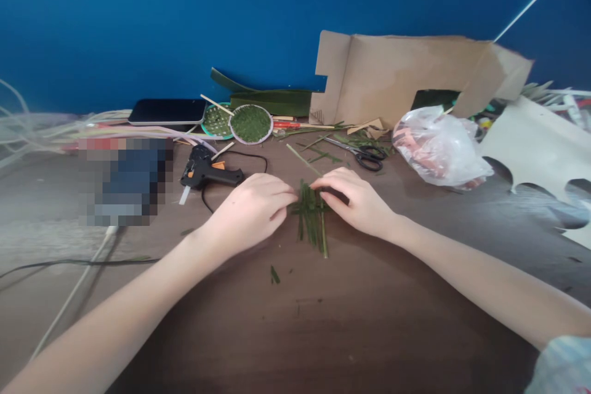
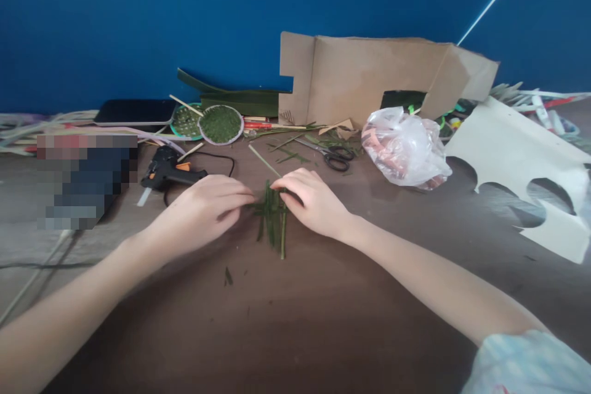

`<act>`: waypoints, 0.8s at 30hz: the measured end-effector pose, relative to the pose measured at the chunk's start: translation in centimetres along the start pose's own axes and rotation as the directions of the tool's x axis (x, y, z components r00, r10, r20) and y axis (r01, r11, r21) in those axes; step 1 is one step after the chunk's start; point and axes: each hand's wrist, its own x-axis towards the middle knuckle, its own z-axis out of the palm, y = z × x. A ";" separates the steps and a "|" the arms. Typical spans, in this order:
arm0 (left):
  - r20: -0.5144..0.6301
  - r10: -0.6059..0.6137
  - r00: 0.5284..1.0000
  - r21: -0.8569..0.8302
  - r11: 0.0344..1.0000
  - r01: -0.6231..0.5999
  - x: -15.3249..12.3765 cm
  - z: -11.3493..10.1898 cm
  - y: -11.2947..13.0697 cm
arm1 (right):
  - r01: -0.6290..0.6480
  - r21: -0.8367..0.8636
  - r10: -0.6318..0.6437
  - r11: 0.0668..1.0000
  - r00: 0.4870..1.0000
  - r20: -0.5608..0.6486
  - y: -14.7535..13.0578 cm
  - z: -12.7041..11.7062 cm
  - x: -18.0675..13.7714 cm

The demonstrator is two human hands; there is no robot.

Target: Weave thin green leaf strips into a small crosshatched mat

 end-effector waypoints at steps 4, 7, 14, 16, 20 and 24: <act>0.060 0.120 0.991 -0.033 0.992 -0.119 -0.1 0.1 -1.5 | -0.012 0.001 0.012 1.000 0.998 0.059 -0.8 0.6 0.0; 0.093 0.149 0.984 -0.045 0.988 -0.145 -0.2 0.3 -1.4 | -0.015 -0.011 0.015 1.000 0.996 0.084 -1.3 1.0 0.0; 0.124 0.170 0.978 -0.024 0.985 -0.169 -0.3 0.4 -1.3 | -0.012 -0.064 0.020 0.998 0.993 0.119 -1.5 1.5 -0.1; 0.137 0.174 0.975 -0.007 0.985 -0.175 -0.3 0.4 -1.4 | -0.003 -0.079 0.013 0.997 0.993 0.120 -1.5 1.5 -0.2; 0.142 0.179 0.974 0.001 0.984 -0.181 -0.3 0.4 -1.5 | 0.018 -0.101 -0.006 0.995 0.993 0.118 -1.4 1.6 -0.3; 0.114 0.184 0.976 -0.016 0.983 -0.184 -0.3 0.5 -1.6 | 0.035 -0.114 -0.023 0.993 0.994 0.111 -1.3 1.6 -0.3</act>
